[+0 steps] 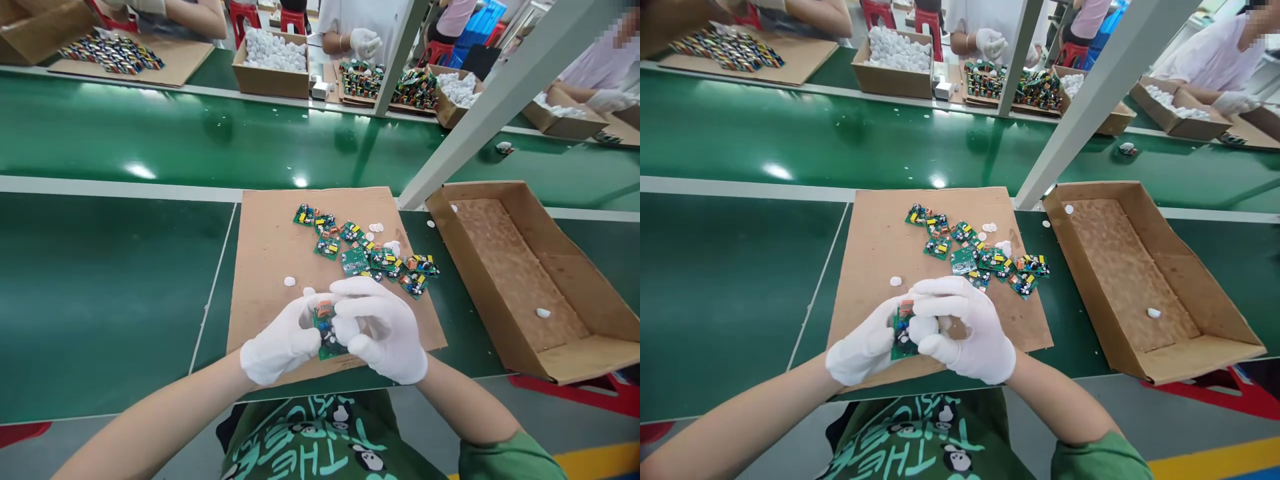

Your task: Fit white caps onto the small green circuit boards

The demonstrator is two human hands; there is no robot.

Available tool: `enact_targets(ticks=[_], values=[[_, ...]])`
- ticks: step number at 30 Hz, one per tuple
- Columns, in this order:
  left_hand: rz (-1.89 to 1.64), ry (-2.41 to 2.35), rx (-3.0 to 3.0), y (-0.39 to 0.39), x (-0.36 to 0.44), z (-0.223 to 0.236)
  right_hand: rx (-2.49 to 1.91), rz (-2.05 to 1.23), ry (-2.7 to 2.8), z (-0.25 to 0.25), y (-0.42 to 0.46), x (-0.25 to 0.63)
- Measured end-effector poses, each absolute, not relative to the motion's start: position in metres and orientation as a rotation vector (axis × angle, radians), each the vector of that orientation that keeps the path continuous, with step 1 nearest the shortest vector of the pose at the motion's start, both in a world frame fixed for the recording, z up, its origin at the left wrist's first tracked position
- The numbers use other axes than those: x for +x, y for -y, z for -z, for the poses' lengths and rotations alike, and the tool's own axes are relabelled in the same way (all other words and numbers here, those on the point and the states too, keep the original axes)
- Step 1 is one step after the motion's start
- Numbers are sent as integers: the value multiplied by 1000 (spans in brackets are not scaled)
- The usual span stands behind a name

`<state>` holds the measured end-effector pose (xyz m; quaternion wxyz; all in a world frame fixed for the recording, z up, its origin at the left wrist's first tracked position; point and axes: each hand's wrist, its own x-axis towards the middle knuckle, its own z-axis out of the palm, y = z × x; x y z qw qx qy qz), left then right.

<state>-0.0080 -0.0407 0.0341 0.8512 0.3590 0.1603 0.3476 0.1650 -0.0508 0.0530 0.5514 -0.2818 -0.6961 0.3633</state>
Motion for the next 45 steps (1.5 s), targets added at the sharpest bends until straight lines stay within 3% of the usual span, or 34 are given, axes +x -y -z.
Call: enact_targets(ticks=[6,20,27,35,45], values=[[-690,-382,794,41,-10,-41,-633,-905,1680,-53,48,166],[-650,-413,726,43,-12,-35,-693,-664,1768,-50,53,171],[-685,-455,717,42,-9,-39,-676,-935,1682,-53,49,169],[-689,-414,603,45,-11,-32,-610,-559,1919,-48,51,172],[-680,-360,550,43,-14,-34,-626,-603,1940,-47,47,170]])
